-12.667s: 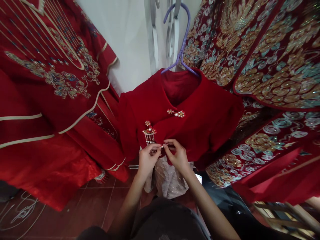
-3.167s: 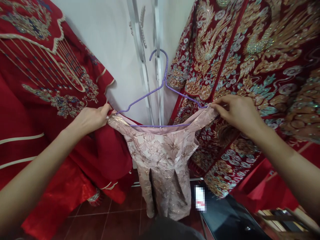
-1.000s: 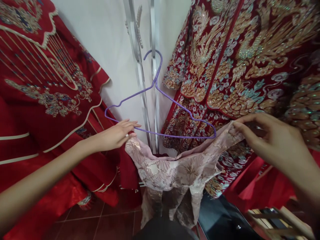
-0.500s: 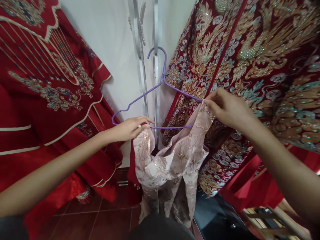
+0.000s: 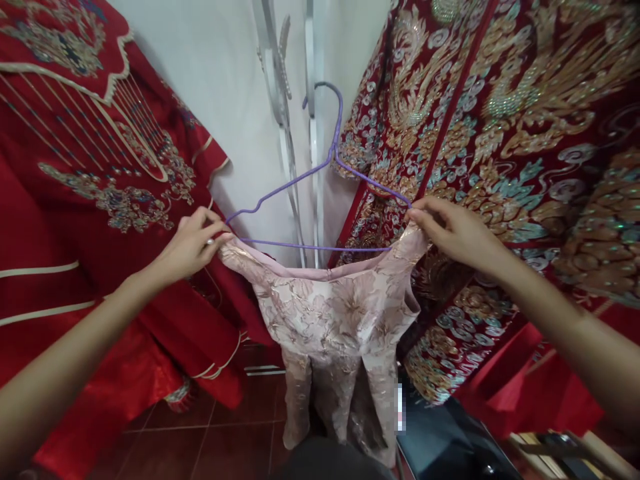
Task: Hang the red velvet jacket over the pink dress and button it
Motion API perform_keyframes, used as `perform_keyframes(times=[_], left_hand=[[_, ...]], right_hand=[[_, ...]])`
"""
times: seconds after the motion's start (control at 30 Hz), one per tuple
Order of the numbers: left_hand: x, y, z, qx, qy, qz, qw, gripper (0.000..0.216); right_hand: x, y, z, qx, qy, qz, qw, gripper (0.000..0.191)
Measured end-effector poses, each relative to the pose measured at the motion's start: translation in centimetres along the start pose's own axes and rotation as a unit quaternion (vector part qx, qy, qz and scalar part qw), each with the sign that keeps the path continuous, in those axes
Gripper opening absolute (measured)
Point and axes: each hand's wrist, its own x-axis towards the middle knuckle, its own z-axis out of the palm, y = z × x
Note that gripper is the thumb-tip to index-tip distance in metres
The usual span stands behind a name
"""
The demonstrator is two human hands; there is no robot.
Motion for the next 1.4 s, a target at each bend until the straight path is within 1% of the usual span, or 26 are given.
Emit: perform_keyframes(times=[0.07, 0.13, 0.23, 0.33, 0.5, 0.63, 0.73, 0.87, 0.93, 1.1, 1.2, 1.3, 1.4], left_hand=[[-0.9, -1.3, -0.4, 0.004, -0.059, -0.019, 0.998, 0.030], [-1.5, -2.1, -0.3, -0.010, -0.094, -0.040, 0.995, 0.029], [-2.1, -2.4, 0.4, -0.023, -0.102, -0.067, 0.992, 0.028], [-2.3, -2.5, 1.0, -0.032, -0.101, -0.074, 0.992, 0.025], [-2.4, -2.8, 1.4, -0.047, -0.087, -0.088, 0.991, 0.024], [-2.2, -2.9, 1.6, -0.053, -0.075, -0.096, 0.991, 0.027], [-1.6, -2.8, 1.7, -0.041, -0.067, -0.090, 0.993, 0.029], [-0.4, -3.3, 2.1, -0.027, -0.014, -0.084, 0.996, 0.031], [0.2, -3.6, 2.3, -0.034, 0.002, -0.079, 0.996, 0.031], [1.0, -3.8, 1.8, -0.043, 0.001, -0.050, 0.998, 0.031], [1.3, -3.6, 1.2, -0.035, 0.015, -0.033, 0.999, 0.030], [2.3, -2.9, 0.7, -0.014, 0.036, -0.004, 0.999, 0.030], [3.9, -1.8, 0.7, -0.013, 0.022, 0.040, 0.999, 0.031]], right_hand=[[0.3, 0.0, 0.1, 0.004, 0.002, -0.003, 1.000, 0.029], [0.5, 0.0, 0.4, 0.007, 0.000, -0.013, 1.000, 0.030], [0.6, 0.1, 0.8, 0.011, -0.018, -0.023, 1.000, 0.030], [0.5, 0.2, 0.9, 0.014, -0.039, -0.022, 0.999, 0.030], [0.6, 0.3, 0.5, 0.000, -0.036, -0.024, 0.999, 0.030], [0.7, 0.6, 0.3, -0.004, -0.054, -0.030, 0.998, 0.030], [0.8, 0.8, 0.1, -0.006, -0.059, -0.035, 0.998, 0.031], [1.0, 1.0, -0.2, -0.007, -0.064, -0.036, 0.997, 0.032], [1.1, 1.1, -0.3, 0.000, -0.069, -0.040, 0.997, 0.033], [1.5, 1.4, -0.2, 0.009, -0.095, -0.047, 0.994, 0.037], [1.8, 1.5, -0.2, 0.011, -0.118, -0.050, 0.992, 0.037], [2.0, 1.6, -0.2, 0.016, -0.143, -0.054, 0.988, 0.035], [2.0, 1.7, 0.2, 0.017, -0.139, -0.052, 0.989, 0.033]])
